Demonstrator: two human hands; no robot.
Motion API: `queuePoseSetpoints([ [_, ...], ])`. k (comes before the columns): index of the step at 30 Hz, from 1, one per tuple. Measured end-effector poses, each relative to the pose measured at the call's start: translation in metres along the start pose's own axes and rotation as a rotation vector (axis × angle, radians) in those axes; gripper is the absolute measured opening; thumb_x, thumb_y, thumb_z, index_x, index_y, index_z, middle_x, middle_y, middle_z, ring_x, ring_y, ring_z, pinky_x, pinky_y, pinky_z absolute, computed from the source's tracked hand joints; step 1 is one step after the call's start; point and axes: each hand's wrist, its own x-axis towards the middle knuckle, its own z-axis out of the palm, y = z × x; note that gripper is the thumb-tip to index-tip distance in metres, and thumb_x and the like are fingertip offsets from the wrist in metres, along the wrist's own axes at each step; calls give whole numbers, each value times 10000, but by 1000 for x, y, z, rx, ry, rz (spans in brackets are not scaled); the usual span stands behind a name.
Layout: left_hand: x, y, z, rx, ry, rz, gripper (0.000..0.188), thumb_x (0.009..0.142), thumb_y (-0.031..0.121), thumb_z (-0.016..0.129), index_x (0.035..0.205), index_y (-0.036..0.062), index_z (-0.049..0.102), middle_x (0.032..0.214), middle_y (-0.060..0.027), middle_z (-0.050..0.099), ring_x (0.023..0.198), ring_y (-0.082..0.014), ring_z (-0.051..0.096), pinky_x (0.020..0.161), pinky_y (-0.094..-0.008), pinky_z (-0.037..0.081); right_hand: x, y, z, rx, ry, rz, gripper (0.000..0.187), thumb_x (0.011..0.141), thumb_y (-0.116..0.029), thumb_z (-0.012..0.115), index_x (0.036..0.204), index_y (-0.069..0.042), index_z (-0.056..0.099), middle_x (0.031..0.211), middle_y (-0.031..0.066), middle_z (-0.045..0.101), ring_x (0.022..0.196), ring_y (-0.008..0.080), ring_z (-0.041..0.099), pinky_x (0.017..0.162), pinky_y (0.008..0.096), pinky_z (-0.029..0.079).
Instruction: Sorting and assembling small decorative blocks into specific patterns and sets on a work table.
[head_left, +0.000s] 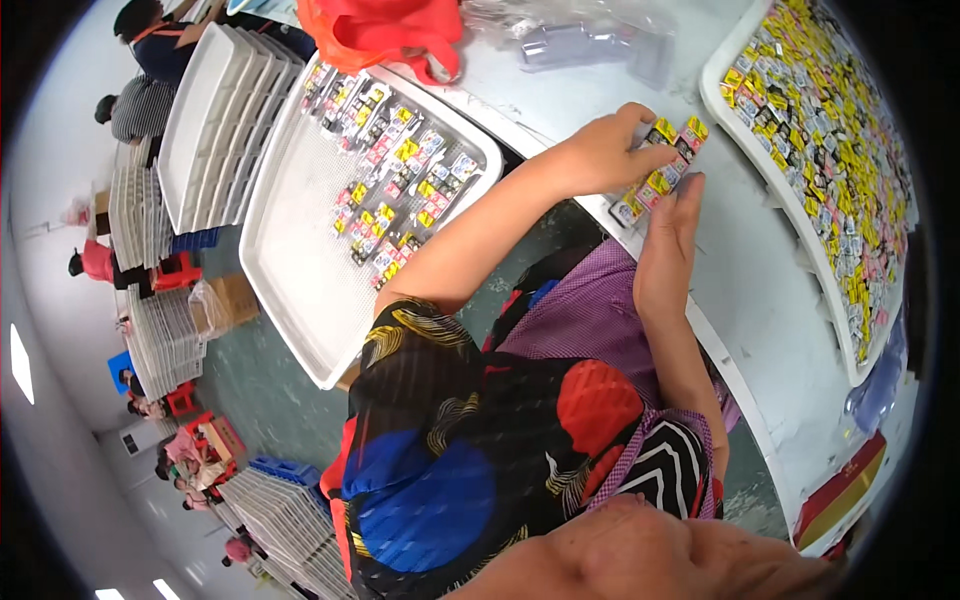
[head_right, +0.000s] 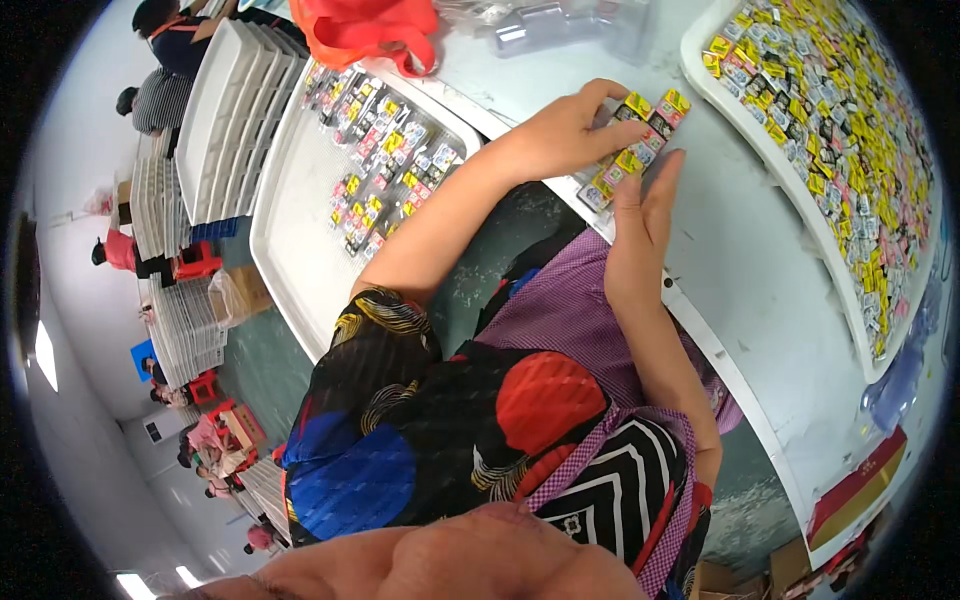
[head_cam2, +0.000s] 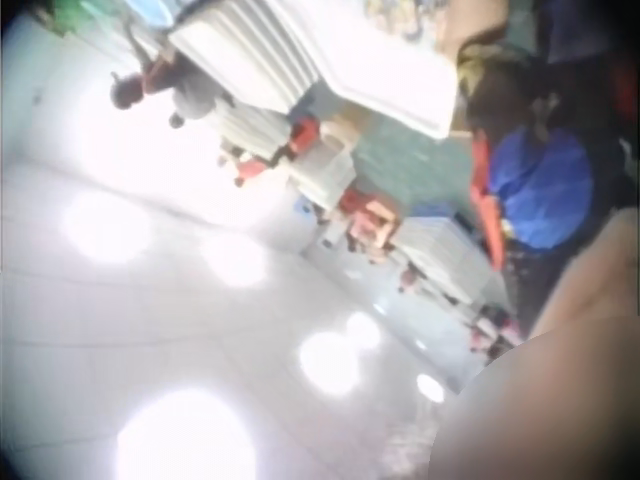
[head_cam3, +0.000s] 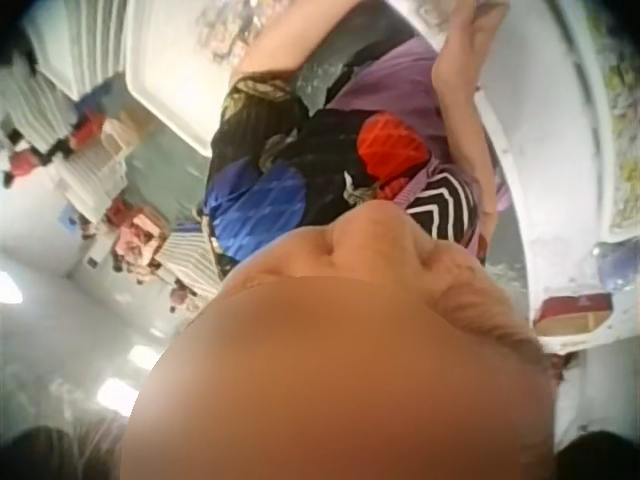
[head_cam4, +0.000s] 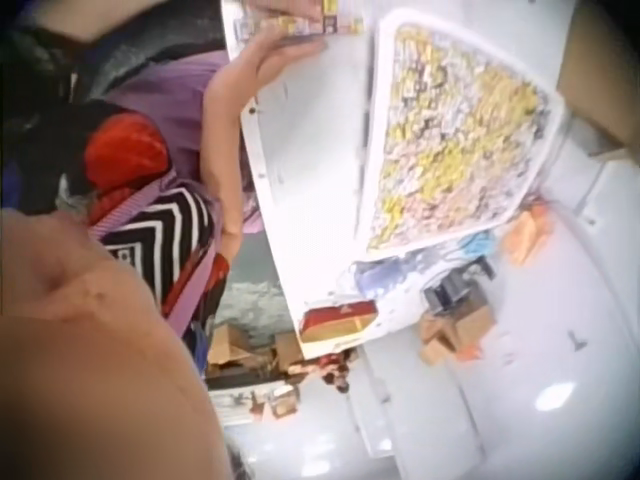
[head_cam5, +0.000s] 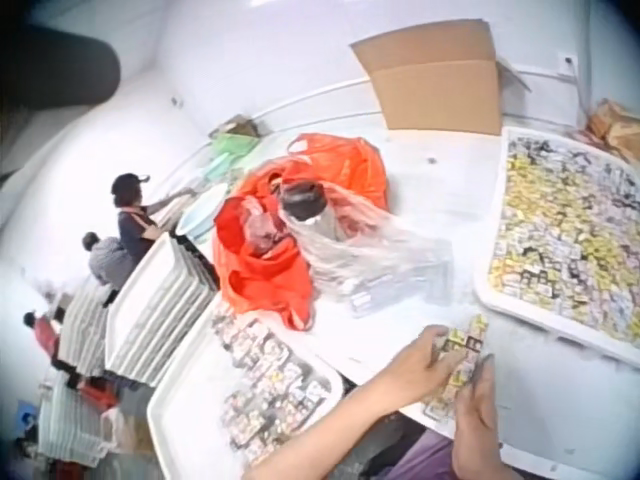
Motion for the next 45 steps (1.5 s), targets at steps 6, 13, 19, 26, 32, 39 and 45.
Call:
queuePoseSetpoints([
  [6, 4, -12, 7, -366, -87, -1, 608, 896, 342, 624, 1338, -14, 406, 1099, -184, 614, 929, -243, 612, 805, -301, 485, -6, 1, -11, 92, -5, -123, 617, 1025, -173, 360, 1479, 44, 3, 1567, 166, 18, 1444, 240, 75, 1166, 352, 100],
  [13, -5, -33, -27, -1237, -333, -11, 470, 945, 174, 535, 1331, -49, 390, 1211, -162, 585, 1050, -227, 617, 908, -372, 509, -10, -9, -20, 11, -99, -296, 622, 1015, -204, 353, 1480, 41, 20, 1567, 179, 15, 1451, 298, 53, 1174, 433, 89],
  [19, -30, -30, -40, -1345, -344, -38, 482, 948, 188, 524, 1347, -35, 372, 1223, -173, 576, 1073, -250, 611, 914, -408, 509, -17, -17, -29, -250, -170, -349, 690, 964, -157, 468, 1482, 37, 55, 1560, 200, 80, 1441, 309, 136, 1165, 415, 130],
  [26, -40, -42, -28, -1489, -371, -76, 501, 928, 203, 527, 1349, -28, 385, 1229, -195, 573, 1064, -285, 617, 904, -426, 521, -23, -11, -14, -330, -361, -481, 1088, 743, -214, 793, 1484, 14, 29, 1550, 254, 22, 1445, 346, 88, 1156, 424, 138],
  [32, -46, -40, -18, -1543, -426, -73, 514, 914, 201, 537, 1348, -32, 391, 1252, -197, 560, 1109, -299, 590, 956, -429, 480, -25, -16, -10, -533, -301, -793, 1118, 590, -464, 834, 1462, -108, 232, 1533, 266, 94, 1399, 498, 99, 1096, 605, 120],
  [39, -61, -30, 4, -1393, -443, -165, 553, 897, 161, 552, 1389, 15, 346, 1332, -153, 508, 1199, -252, 525, 1020, -397, 425, -34, -15, -18, -896, -383, -1066, 811, 789, -542, 658, 1395, -93, 360, 1525, 301, 78, 1372, 567, 62, 1043, 689, 92],
  [45, -82, -29, 4, -1493, -342, -156, 492, 920, 198, 554, 1327, -45, 423, 1267, -189, 546, 1125, -279, 575, 977, -410, 469, -39, -8, -10, -1035, -450, -1148, 789, 861, -617, 500, 1386, -41, 374, 1495, 291, 206, 1365, 553, 128, 1033, 698, 126],
])
